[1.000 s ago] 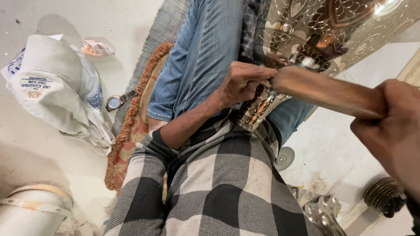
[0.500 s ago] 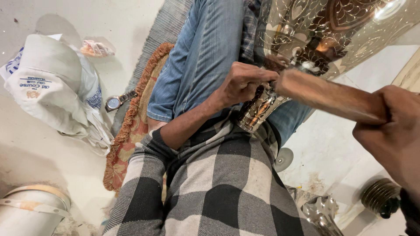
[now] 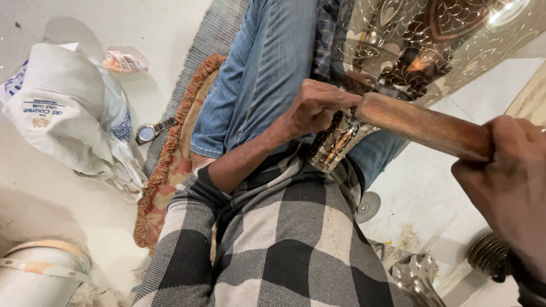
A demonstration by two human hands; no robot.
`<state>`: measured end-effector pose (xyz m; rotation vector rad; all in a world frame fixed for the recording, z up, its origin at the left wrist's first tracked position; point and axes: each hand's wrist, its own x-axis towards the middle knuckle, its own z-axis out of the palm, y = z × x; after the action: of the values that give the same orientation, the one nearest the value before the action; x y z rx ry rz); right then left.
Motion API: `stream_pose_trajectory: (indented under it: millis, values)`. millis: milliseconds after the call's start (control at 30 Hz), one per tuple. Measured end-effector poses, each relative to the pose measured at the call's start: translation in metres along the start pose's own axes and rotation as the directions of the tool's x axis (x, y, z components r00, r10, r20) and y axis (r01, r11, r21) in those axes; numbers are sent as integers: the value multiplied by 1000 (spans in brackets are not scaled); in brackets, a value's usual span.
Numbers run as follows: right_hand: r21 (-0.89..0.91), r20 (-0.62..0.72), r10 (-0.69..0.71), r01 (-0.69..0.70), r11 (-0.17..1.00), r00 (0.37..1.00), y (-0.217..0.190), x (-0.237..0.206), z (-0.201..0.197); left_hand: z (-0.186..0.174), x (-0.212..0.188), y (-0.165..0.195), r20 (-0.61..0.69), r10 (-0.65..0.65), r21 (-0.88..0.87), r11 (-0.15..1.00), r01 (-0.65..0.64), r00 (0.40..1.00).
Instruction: The person sits with an ornate brass vessel on their lap and hammers its base and stem using a wooden mallet, repositioning a small punch against the metal between strikes to shape and set the vessel's lower rim.
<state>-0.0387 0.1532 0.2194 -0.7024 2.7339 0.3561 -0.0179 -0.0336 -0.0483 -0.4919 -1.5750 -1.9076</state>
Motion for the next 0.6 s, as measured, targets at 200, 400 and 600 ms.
stream_pose_trajectory:
  millis: [200, 400, 600]
  values:
    - [-73, -1, 90, -89, 993, 996, 3, -12, 3, 2, 0, -4, -31, 40, -11, 999, -40, 999]
    - [304, 13, 136, -134, 943, 991, 19, -14, 18, 5, 3, -4, -48, 17, -17, 1000, -18, 999]
    - [260, 7, 34, -35, 965, 999, 2, -1, -1, 0, 1, -2, -21, 17, 4, 1000, -17, 1000]
